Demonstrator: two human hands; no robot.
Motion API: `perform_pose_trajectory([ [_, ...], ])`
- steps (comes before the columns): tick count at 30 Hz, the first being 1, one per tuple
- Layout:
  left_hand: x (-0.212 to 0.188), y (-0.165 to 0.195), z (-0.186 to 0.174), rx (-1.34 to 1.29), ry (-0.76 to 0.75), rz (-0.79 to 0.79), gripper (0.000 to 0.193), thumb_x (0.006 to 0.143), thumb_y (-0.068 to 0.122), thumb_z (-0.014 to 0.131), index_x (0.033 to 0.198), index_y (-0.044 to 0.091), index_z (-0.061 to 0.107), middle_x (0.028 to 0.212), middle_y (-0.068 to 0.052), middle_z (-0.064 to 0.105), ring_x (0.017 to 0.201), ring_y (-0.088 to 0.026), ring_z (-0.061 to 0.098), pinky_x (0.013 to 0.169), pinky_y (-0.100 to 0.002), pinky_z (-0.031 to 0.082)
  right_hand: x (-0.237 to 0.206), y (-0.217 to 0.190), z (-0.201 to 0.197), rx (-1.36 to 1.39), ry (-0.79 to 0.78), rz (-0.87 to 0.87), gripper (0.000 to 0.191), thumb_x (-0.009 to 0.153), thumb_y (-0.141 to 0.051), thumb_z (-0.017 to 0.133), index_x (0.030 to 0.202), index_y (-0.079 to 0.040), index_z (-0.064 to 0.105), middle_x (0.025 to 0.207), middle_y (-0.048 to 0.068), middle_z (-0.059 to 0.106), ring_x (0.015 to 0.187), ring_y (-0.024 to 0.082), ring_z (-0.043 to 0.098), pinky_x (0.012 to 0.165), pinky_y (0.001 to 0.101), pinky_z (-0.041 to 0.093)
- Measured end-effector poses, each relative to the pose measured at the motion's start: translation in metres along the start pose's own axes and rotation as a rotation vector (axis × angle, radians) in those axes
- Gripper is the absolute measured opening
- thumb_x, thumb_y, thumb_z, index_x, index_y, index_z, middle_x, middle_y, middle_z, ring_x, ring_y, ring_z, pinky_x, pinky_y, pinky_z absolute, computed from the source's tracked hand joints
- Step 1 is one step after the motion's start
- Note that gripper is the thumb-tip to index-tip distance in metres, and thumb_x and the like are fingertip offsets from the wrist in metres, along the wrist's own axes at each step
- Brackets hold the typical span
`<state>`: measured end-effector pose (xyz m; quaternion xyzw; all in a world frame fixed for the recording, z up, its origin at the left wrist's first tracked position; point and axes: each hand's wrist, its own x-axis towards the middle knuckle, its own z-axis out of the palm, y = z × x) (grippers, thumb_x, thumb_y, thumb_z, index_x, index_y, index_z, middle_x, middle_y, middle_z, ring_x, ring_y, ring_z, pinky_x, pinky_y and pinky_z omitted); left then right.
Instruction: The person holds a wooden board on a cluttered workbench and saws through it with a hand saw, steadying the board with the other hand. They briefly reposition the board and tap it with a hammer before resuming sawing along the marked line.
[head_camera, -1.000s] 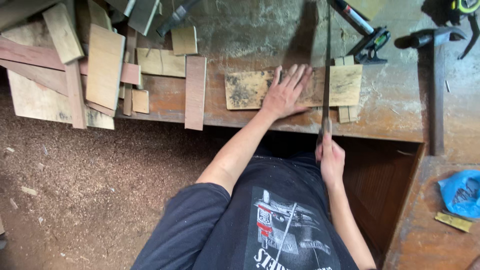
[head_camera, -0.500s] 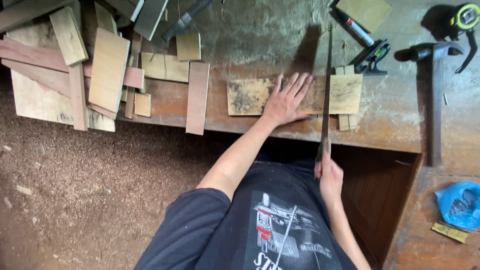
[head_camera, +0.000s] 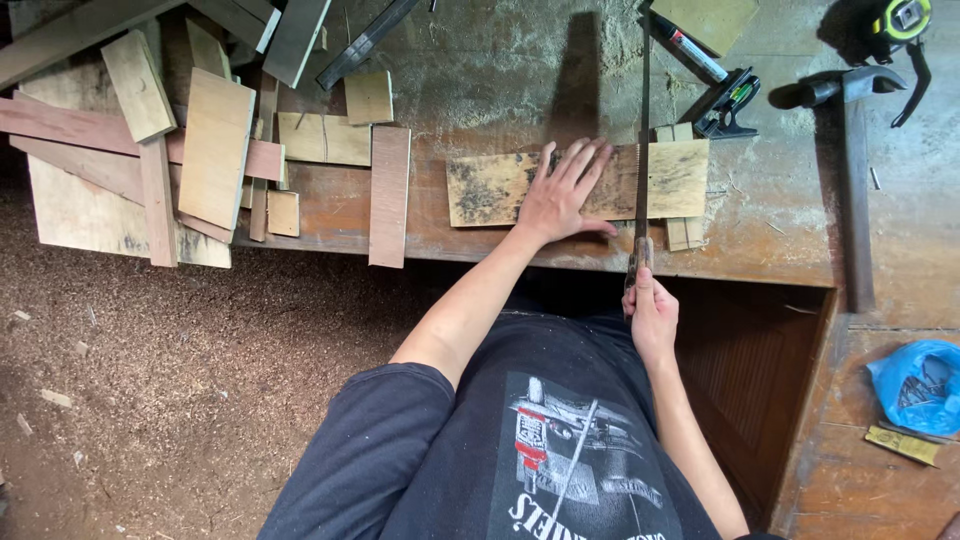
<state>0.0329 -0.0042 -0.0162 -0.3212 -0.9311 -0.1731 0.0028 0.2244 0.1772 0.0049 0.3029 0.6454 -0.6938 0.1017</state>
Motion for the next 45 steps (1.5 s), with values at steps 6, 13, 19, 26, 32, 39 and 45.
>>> perform_pose_trajectory([
  [6, 0.029, 0.005, -0.011, -0.053, -0.204, -0.207, 0.131, 0.051, 0.087, 0.074, 0.151, 0.010, 0.038, 0.148, -0.011, 0.045, 0.139, -0.028, 0.041, 0.112, -0.062, 0.028, 0.009, 0.011, -0.008, 0.068, -0.047, -0.084, 0.052, 0.111, -0.041, 0.050, 0.072, -0.007, 0.049, 0.064, 0.000, 0.048, 0.058, 0.008, 0.042, 0.053, 0.0247, 0.034],
  [13, 0.070, 0.015, -0.033, -0.089, -0.118, -0.136, 0.086, 0.066, 0.055, 0.089, 0.129, 0.007, 0.055, 0.134, -0.012, 0.056, 0.125, -0.031, 0.058, 0.104, -0.050, 0.046, -0.005, -0.004, -0.018, 0.062, -0.039, -0.154, 0.051, 0.112, -0.039, 0.048, 0.073, -0.006, 0.049, 0.066, 0.001, 0.049, 0.060, 0.009, 0.042, 0.057, 0.0247, 0.035],
  [19, 0.065, 0.029, -0.049, -0.096, -0.019, -0.078, 0.064, 0.075, 0.021, 0.083, 0.133, 0.012, 0.056, 0.137, -0.018, 0.055, 0.081, -0.030, 0.074, 0.073, -0.044, 0.059, -0.025, -0.019, -0.032, 0.070, -0.081, -0.190, 0.050, 0.113, -0.036, 0.048, 0.073, -0.005, 0.049, 0.069, 0.002, 0.050, 0.062, 0.009, 0.042, 0.058, 0.0251, 0.036],
  [26, 0.068, 0.034, -0.049, -0.119, -0.330, -0.230, 0.050, 0.085, 0.025, 0.078, 0.122, -0.003, 0.059, 0.084, -0.019, 0.074, 0.077, -0.032, 0.076, 0.069, -0.044, 0.062, -0.042, -0.041, -0.035, 0.017, -0.066, -0.103, 0.052, 0.112, -0.038, 0.048, 0.072, -0.005, 0.051, 0.068, 0.002, 0.051, 0.062, 0.009, 0.043, 0.059, 0.0254, 0.038],
  [32, 0.065, 0.032, -0.034, -0.098, -0.232, -0.185, 0.009, 0.080, 0.012, 0.073, 0.085, 0.006, 0.075, 0.074, -0.018, 0.074, 0.073, -0.032, 0.076, 0.066, -0.045, 0.061, -0.060, -0.076, -0.034, 0.008, -0.045, 0.039, 0.054, 0.110, -0.041, 0.047, 0.069, -0.006, 0.048, 0.063, 0.001, 0.048, 0.056, 0.009, 0.040, 0.053, 0.0262, 0.034],
  [39, 0.060, 0.033, -0.034, -0.094, -0.131, -0.140, 0.006, 0.081, 0.010, 0.071, 0.084, 0.006, 0.074, 0.075, -0.019, 0.073, 0.074, -0.034, 0.076, 0.065, -0.045, 0.061, -0.062, -0.127, -0.034, -0.066, -0.019, 0.164, 0.055, 0.110, -0.041, 0.050, 0.067, -0.006, 0.047, 0.057, 0.001, 0.045, 0.053, 0.011, 0.039, 0.051, 0.0277, 0.033],
  [45, 0.063, 0.033, -0.039, -0.118, -0.132, -0.158, 0.009, 0.077, 0.014, 0.073, 0.079, 0.006, 0.073, 0.075, -0.019, 0.073, 0.073, -0.036, 0.074, 0.063, -0.048, 0.059, -0.086, -0.135, -0.040, -0.066, -0.044, 0.141, 0.052, 0.108, -0.041, 0.050, 0.069, -0.006, 0.050, 0.058, 0.001, 0.045, 0.053, 0.010, 0.040, 0.051, 0.0269, 0.033],
])
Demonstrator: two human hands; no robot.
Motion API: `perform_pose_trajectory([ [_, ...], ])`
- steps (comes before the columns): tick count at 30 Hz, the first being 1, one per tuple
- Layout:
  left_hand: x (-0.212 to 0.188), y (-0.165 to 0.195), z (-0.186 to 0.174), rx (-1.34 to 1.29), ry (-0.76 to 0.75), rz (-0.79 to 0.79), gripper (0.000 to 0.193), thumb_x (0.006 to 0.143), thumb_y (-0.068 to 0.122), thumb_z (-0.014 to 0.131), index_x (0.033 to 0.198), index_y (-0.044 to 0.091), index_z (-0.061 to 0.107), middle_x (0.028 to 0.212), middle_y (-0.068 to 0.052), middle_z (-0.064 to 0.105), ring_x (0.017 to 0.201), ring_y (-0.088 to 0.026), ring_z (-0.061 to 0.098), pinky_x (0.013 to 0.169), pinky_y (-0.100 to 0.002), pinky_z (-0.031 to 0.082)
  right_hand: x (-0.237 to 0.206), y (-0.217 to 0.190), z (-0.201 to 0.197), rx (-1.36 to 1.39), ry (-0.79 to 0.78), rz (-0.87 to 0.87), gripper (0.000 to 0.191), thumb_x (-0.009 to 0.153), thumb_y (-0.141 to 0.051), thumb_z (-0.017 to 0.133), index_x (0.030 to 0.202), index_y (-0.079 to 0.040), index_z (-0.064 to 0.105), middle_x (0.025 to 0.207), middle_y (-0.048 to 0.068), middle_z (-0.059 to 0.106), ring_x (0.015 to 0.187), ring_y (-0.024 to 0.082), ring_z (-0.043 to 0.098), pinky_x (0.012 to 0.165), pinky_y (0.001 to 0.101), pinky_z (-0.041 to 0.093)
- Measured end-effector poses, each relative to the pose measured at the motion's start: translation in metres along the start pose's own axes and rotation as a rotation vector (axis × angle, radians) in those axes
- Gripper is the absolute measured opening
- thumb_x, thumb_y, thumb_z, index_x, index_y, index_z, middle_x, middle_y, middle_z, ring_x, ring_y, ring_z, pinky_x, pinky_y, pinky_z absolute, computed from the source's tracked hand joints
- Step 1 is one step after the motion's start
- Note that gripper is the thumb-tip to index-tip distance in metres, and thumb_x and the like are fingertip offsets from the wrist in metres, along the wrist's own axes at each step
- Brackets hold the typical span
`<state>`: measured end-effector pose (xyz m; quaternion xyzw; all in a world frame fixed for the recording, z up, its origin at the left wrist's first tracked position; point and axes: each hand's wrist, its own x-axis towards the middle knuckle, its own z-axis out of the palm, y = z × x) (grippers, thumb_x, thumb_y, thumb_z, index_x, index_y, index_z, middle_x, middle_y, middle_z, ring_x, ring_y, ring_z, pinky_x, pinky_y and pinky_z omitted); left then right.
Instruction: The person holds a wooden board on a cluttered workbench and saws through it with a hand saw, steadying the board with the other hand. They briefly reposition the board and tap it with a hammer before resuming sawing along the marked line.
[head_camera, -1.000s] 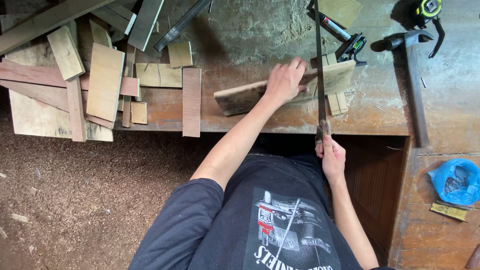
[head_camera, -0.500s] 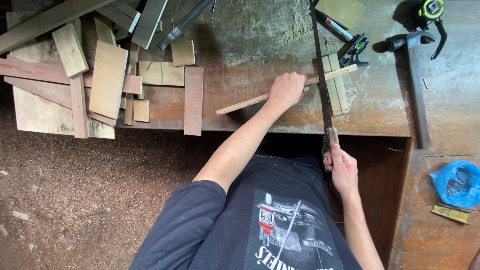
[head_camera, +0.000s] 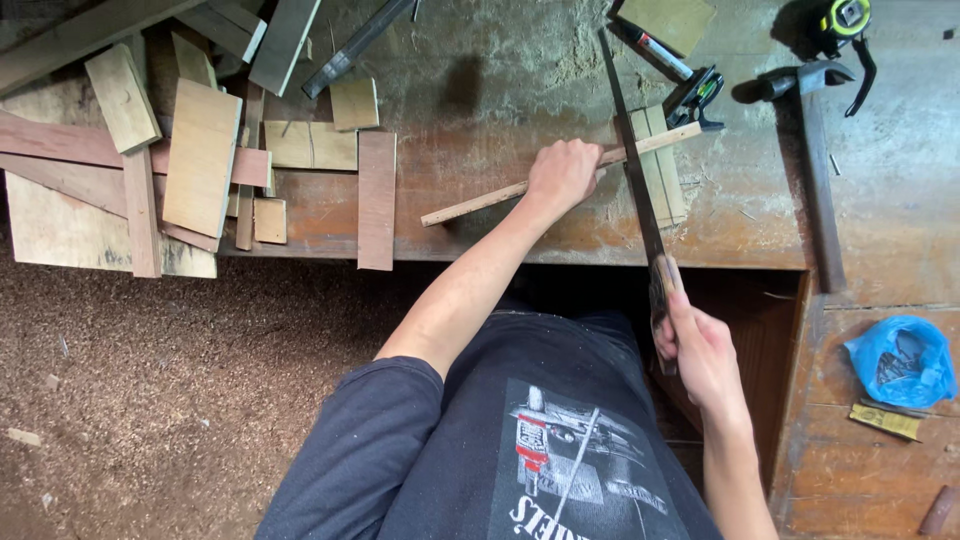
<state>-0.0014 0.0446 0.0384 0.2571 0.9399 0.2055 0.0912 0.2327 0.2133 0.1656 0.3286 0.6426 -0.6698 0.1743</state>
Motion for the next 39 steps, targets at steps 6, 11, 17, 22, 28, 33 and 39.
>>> perform_pose_trajectory([
  [6, -0.002, 0.002, 0.008, 0.039, 0.007, 0.011, 0.006, 0.079, 0.009, 0.071, 0.082, 0.006, 0.074, 0.076, -0.019, 0.074, 0.074, -0.036, 0.075, 0.064, -0.047, 0.060, -0.001, -0.005, -0.010, -0.016, -0.007, 0.071, 0.054, 0.108, -0.042, 0.051, 0.068, -0.005, 0.050, 0.057, 0.001, 0.045, 0.052, 0.010, 0.038, 0.050, 0.0272, 0.033],
  [11, 0.002, -0.002, 0.014, 0.029, -0.067, 0.028, 0.013, 0.083, 0.016, 0.073, 0.085, 0.004, 0.073, 0.074, -0.019, 0.074, 0.069, -0.033, 0.075, 0.060, -0.045, 0.060, -0.009, -0.013, -0.012, -0.093, 0.018, 0.103, 0.053, 0.106, -0.044, 0.050, 0.069, -0.005, 0.051, 0.057, 0.000, 0.045, 0.051, 0.010, 0.039, 0.049, 0.0272, 0.032],
  [17, 0.003, -0.006, 0.023, 0.106, -0.011, 0.012, 0.005, 0.085, 0.007, 0.069, 0.085, 0.006, 0.074, 0.076, -0.018, 0.075, 0.070, -0.029, 0.076, 0.060, -0.041, 0.061, -0.010, -0.010, -0.005, -0.085, 0.018, 0.060, 0.054, 0.107, -0.044, 0.050, 0.069, -0.005, 0.049, 0.057, 0.001, 0.045, 0.052, 0.010, 0.040, 0.050, 0.0271, 0.033],
  [22, 0.006, -0.011, 0.019, 0.089, 0.077, 0.038, 0.004, 0.083, 0.008, 0.070, 0.082, 0.007, 0.074, 0.074, -0.018, 0.074, 0.072, -0.032, 0.076, 0.062, -0.044, 0.061, 0.000, -0.010, -0.003, -0.068, -0.013, 0.023, 0.055, 0.108, -0.044, 0.049, 0.070, -0.005, 0.050, 0.058, 0.000, 0.045, 0.054, 0.009, 0.040, 0.052, 0.0263, 0.034],
  [28, 0.011, -0.012, 0.019, 0.027, -0.059, -0.024, 0.006, 0.086, 0.007, 0.070, 0.087, 0.005, 0.075, 0.079, -0.021, 0.074, 0.069, -0.031, 0.076, 0.062, -0.043, 0.062, -0.005, -0.015, -0.005, -0.160, 0.031, 0.027, 0.055, 0.107, -0.044, 0.050, 0.069, -0.004, 0.051, 0.057, 0.001, 0.046, 0.053, 0.010, 0.042, 0.052, 0.0267, 0.035],
  [33, 0.011, -0.016, 0.021, 0.085, -0.019, -0.018, 0.007, 0.084, 0.000, 0.070, 0.087, 0.004, 0.075, 0.080, -0.021, 0.075, 0.075, -0.032, 0.077, 0.066, -0.045, 0.063, 0.004, -0.022, 0.002, -0.150, 0.007, 0.024, 0.056, 0.108, -0.046, 0.049, 0.071, -0.004, 0.050, 0.058, 0.001, 0.045, 0.053, 0.010, 0.041, 0.051, 0.0273, 0.033],
  [39, 0.028, -0.030, -0.006, -0.002, 0.009, -0.072, 0.021, 0.075, 0.020, 0.082, 0.084, 0.003, 0.074, 0.078, -0.021, 0.073, 0.073, -0.036, 0.074, 0.065, -0.048, 0.060, -0.023, -0.015, -0.012, -0.179, 0.022, 0.010, 0.054, 0.106, -0.044, 0.049, 0.070, -0.005, 0.053, 0.060, -0.001, 0.047, 0.055, 0.009, 0.042, 0.052, 0.0265, 0.034],
])
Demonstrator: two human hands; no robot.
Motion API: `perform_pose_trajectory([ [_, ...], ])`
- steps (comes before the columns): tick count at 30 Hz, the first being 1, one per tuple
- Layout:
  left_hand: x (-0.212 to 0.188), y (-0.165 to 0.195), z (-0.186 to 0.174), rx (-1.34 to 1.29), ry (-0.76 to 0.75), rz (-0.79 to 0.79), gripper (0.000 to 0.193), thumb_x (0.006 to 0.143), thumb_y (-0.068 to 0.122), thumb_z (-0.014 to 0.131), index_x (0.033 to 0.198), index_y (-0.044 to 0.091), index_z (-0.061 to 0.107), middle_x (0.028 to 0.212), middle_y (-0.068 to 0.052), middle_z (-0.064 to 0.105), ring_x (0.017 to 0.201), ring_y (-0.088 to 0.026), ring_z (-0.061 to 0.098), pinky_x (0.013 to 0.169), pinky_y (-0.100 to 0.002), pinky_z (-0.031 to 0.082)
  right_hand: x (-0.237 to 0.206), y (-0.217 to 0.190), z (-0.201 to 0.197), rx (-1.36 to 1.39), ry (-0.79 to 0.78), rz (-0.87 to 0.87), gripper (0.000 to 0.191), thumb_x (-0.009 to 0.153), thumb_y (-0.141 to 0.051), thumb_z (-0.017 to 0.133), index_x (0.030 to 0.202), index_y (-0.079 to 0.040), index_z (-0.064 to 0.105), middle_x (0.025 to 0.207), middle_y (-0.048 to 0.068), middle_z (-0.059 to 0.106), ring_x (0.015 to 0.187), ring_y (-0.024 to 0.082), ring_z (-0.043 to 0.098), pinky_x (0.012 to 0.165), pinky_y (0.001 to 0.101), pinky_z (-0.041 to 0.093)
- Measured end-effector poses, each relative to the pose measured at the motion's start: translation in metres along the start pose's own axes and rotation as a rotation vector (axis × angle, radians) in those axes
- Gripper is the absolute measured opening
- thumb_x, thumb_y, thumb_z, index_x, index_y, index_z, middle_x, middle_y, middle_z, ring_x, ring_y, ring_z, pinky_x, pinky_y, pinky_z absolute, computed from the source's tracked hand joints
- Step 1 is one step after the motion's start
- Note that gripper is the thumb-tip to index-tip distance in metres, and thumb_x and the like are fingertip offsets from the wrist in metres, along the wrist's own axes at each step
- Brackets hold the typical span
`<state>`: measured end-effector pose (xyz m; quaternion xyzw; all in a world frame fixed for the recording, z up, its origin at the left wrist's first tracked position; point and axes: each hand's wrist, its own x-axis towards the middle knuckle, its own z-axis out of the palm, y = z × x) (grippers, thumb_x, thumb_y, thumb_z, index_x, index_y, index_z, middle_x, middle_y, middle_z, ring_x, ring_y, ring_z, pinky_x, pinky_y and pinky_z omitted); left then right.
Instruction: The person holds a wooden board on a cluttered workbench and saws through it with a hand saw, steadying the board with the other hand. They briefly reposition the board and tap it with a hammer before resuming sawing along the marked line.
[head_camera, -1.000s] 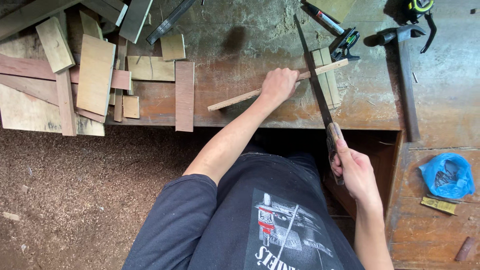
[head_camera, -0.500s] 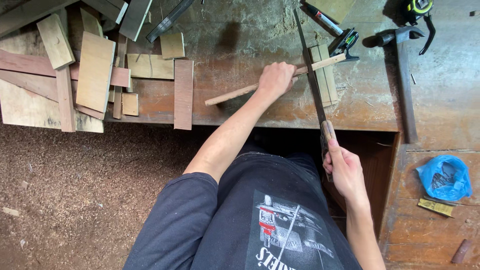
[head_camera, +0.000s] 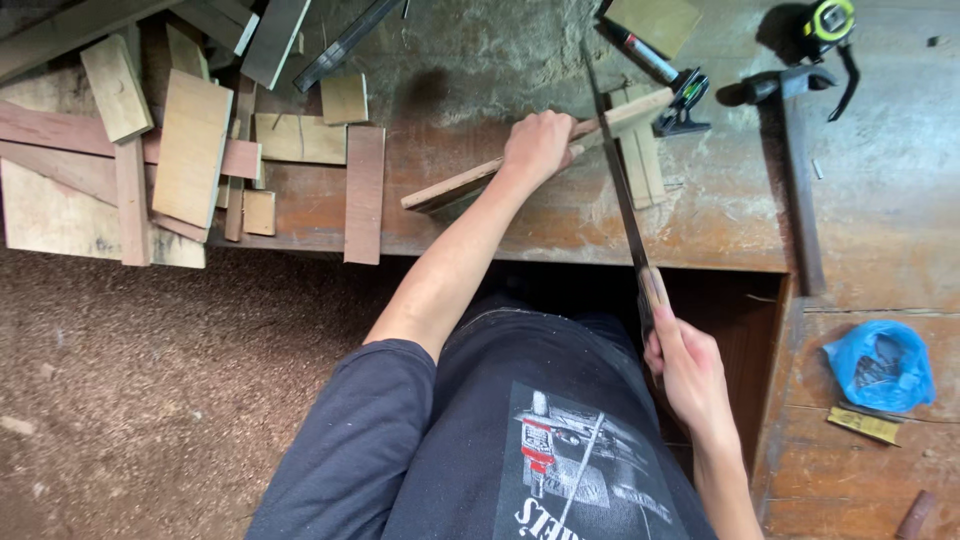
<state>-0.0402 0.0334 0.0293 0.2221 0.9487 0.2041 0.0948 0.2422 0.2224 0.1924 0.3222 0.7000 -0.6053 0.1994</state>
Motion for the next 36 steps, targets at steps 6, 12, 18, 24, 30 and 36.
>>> perform_pose_trajectory([
  [6, -0.006, 0.011, -0.002, 0.024, -0.002, -0.030, 0.025, 0.084, 0.029, 0.079, 0.088, 0.005, 0.073, 0.078, -0.019, 0.072, 0.078, -0.036, 0.073, 0.070, -0.048, 0.059, -0.007, 0.016, -0.015, -0.004, 0.021, 0.033, 0.053, 0.107, -0.041, 0.050, 0.070, -0.004, 0.054, 0.061, 0.000, 0.047, 0.057, 0.009, 0.041, 0.053, 0.0260, 0.034],
  [12, -0.005, 0.012, -0.006, 0.045, 0.009, -0.048, 0.023, 0.082, 0.029, 0.078, 0.085, 0.007, 0.072, 0.079, -0.018, 0.073, 0.078, -0.037, 0.073, 0.071, -0.049, 0.058, -0.005, 0.014, -0.016, 0.083, -0.016, -0.023, 0.051, 0.109, -0.038, 0.049, 0.072, -0.003, 0.054, 0.065, 0.001, 0.048, 0.060, 0.009, 0.042, 0.055, 0.0263, 0.034],
  [18, -0.014, 0.018, 0.002, 0.008, 0.019, -0.046, 0.018, 0.088, 0.025, 0.070, 0.088, 0.007, 0.069, 0.078, -0.016, 0.074, 0.075, -0.034, 0.073, 0.069, -0.048, 0.058, -0.007, -0.002, -0.033, 0.242, -0.020, -0.330, 0.053, 0.117, -0.037, 0.042, 0.075, -0.005, 0.049, 0.070, 0.002, 0.051, 0.064, 0.010, 0.044, 0.061, 0.0264, 0.037],
  [24, -0.024, 0.022, 0.020, 0.066, 0.125, -0.018, 0.012, 0.091, 0.013, 0.058, 0.090, 0.005, 0.068, 0.080, -0.018, 0.074, 0.076, -0.035, 0.074, 0.069, -0.049, 0.058, 0.096, 0.012, 0.018, 0.249, -0.069, -0.455, 0.049, 0.116, -0.036, 0.042, 0.078, -0.005, 0.048, 0.070, 0.002, 0.051, 0.064, 0.010, 0.044, 0.060, 0.0259, 0.036],
  [30, -0.025, 0.023, 0.027, 0.080, 0.169, -0.030, 0.013, 0.086, 0.008, 0.058, 0.088, 0.007, 0.070, 0.082, -0.017, 0.074, 0.075, -0.035, 0.074, 0.066, -0.048, 0.058, 0.153, 0.030, 0.036, 0.247, -0.136, -0.448, 0.050, 0.114, -0.039, 0.045, 0.076, -0.006, 0.049, 0.071, 0.001, 0.051, 0.064, 0.009, 0.043, 0.059, 0.0248, 0.036],
  [36, -0.024, 0.024, 0.014, 0.038, 0.114, -0.052, 0.011, 0.085, 0.012, 0.061, 0.089, 0.006, 0.070, 0.079, -0.016, 0.074, 0.077, -0.033, 0.074, 0.069, -0.046, 0.058, 0.164, 0.029, 0.038, 0.202, -0.140, -0.441, 0.052, 0.114, -0.041, 0.045, 0.076, -0.007, 0.049, 0.070, 0.000, 0.050, 0.064, 0.008, 0.041, 0.059, 0.0247, 0.034],
])
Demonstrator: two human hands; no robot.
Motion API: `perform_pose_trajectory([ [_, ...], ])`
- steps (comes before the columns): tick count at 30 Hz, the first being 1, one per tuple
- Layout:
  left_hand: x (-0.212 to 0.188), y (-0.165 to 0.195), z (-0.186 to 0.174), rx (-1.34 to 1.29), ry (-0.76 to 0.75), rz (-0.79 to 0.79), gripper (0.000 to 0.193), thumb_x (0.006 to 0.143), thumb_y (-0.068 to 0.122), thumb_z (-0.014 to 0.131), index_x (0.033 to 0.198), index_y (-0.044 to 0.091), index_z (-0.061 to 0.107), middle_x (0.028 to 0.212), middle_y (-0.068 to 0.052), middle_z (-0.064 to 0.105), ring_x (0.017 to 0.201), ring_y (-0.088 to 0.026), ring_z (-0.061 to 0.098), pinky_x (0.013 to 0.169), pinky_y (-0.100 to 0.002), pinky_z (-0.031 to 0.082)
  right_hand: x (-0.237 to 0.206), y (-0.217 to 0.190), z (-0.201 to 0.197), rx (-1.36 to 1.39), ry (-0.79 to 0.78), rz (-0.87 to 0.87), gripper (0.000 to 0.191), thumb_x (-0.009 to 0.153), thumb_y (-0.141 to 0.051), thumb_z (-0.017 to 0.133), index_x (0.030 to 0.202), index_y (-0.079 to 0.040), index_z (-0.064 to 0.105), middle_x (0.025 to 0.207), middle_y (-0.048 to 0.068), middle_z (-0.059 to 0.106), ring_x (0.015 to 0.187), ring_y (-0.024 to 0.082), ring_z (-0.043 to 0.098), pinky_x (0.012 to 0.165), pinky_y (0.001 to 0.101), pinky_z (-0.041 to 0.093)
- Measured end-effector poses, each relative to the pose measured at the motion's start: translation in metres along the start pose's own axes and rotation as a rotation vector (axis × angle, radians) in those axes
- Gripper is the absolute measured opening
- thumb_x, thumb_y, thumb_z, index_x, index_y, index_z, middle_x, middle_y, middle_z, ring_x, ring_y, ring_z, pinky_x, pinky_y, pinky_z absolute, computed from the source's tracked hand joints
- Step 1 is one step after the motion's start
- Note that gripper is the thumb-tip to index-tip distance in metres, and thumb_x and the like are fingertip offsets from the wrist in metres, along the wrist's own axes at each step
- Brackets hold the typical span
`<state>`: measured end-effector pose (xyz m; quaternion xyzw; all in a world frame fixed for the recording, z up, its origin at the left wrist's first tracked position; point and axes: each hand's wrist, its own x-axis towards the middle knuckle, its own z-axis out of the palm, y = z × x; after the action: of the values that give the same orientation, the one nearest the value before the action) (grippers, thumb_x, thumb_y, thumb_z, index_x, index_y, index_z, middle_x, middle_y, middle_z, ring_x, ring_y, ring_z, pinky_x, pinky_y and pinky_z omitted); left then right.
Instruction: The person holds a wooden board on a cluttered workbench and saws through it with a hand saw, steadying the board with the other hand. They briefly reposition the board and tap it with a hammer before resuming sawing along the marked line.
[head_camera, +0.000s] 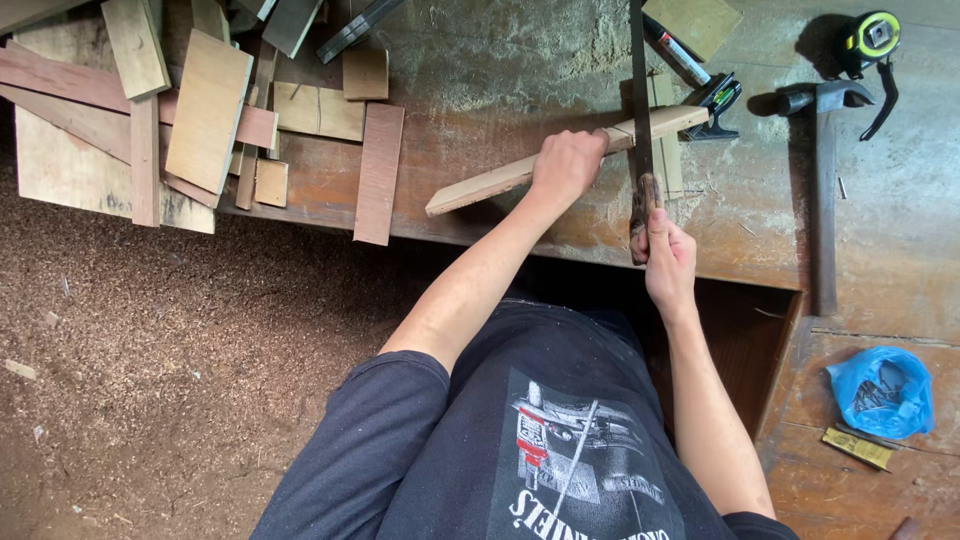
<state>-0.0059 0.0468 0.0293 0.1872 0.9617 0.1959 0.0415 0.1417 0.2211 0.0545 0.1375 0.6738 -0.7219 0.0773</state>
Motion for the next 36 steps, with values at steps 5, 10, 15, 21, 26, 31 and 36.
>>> perform_pose_trajectory([
  [5, 0.003, 0.000, -0.005, -0.006, 0.002, -0.008, 0.011, 0.086, 0.012, 0.062, 0.088, 0.006, 0.072, 0.077, -0.017, 0.074, 0.076, -0.034, 0.074, 0.069, -0.047, 0.058, -0.001, -0.001, 0.003, -0.004, 0.003, -0.001, 0.052, 0.114, -0.041, 0.045, 0.076, -0.006, 0.049, 0.069, 0.000, 0.050, 0.063, 0.008, 0.043, 0.059, 0.0246, 0.035],
  [10, 0.006, -0.002, -0.006, 0.013, -0.049, -0.032, 0.012, 0.088, 0.011, 0.061, 0.086, 0.007, 0.072, 0.077, -0.017, 0.073, 0.077, -0.034, 0.074, 0.070, -0.047, 0.059, -0.004, -0.002, 0.005, -0.109, 0.039, 0.010, 0.053, 0.113, -0.041, 0.046, 0.074, -0.007, 0.051, 0.066, 0.000, 0.050, 0.060, 0.007, 0.042, 0.056, 0.0246, 0.035],
  [15, 0.008, -0.003, -0.008, -0.025, -0.005, -0.032, 0.010, 0.084, 0.012, 0.063, 0.085, 0.008, 0.073, 0.079, -0.017, 0.073, 0.077, -0.036, 0.074, 0.071, -0.048, 0.058, -0.003, -0.003, 0.011, -0.116, 0.058, 0.041, 0.053, 0.112, -0.043, 0.046, 0.074, -0.008, 0.052, 0.064, -0.001, 0.050, 0.059, 0.007, 0.042, 0.055, 0.0244, 0.034],
  [21, 0.016, -0.003, -0.027, -0.033, -0.021, -0.056, 0.010, 0.076, 0.012, 0.070, 0.084, 0.009, 0.075, 0.082, -0.018, 0.074, 0.081, -0.037, 0.073, 0.072, -0.050, 0.057, 0.005, 0.014, 0.013, -0.073, 0.059, -0.007, 0.053, 0.112, -0.045, 0.048, 0.075, -0.008, 0.051, 0.066, -0.002, 0.049, 0.061, 0.007, 0.044, 0.057, 0.0247, 0.036],
  [26, 0.036, -0.011, -0.043, -0.071, -0.215, -0.096, 0.022, 0.076, 0.021, 0.080, 0.091, 0.006, 0.074, 0.087, -0.019, 0.074, 0.085, -0.034, 0.074, 0.076, -0.046, 0.059, -0.023, 0.050, 0.007, -0.092, 0.065, -0.011, 0.053, 0.113, -0.043, 0.044, 0.074, -0.007, 0.049, 0.065, -0.001, 0.049, 0.061, 0.008, 0.045, 0.057, 0.0253, 0.036],
  [31, 0.029, -0.012, -0.031, -0.021, -0.116, -0.030, 0.023, 0.078, 0.025, 0.083, 0.085, 0.005, 0.075, 0.084, -0.019, 0.074, 0.083, -0.036, 0.074, 0.074, -0.047, 0.059, -0.054, 0.057, 0.003, -0.014, 0.063, 0.018, 0.051, 0.114, -0.041, 0.043, 0.075, -0.008, 0.049, 0.067, -0.001, 0.048, 0.061, 0.008, 0.042, 0.056, 0.0248, 0.035],
  [36, 0.020, -0.010, -0.018, 0.013, -0.031, 0.038, 0.014, 0.082, 0.019, 0.074, 0.083, 0.005, 0.074, 0.074, -0.017, 0.072, 0.070, -0.032, 0.075, 0.063, -0.045, 0.060, -0.063, 0.004, 0.006, -0.044, 0.110, 0.211, 0.054, 0.111, -0.042, 0.046, 0.071, -0.007, 0.050, 0.061, -0.001, 0.049, 0.055, 0.008, 0.043, 0.052, 0.0248, 0.036],
])
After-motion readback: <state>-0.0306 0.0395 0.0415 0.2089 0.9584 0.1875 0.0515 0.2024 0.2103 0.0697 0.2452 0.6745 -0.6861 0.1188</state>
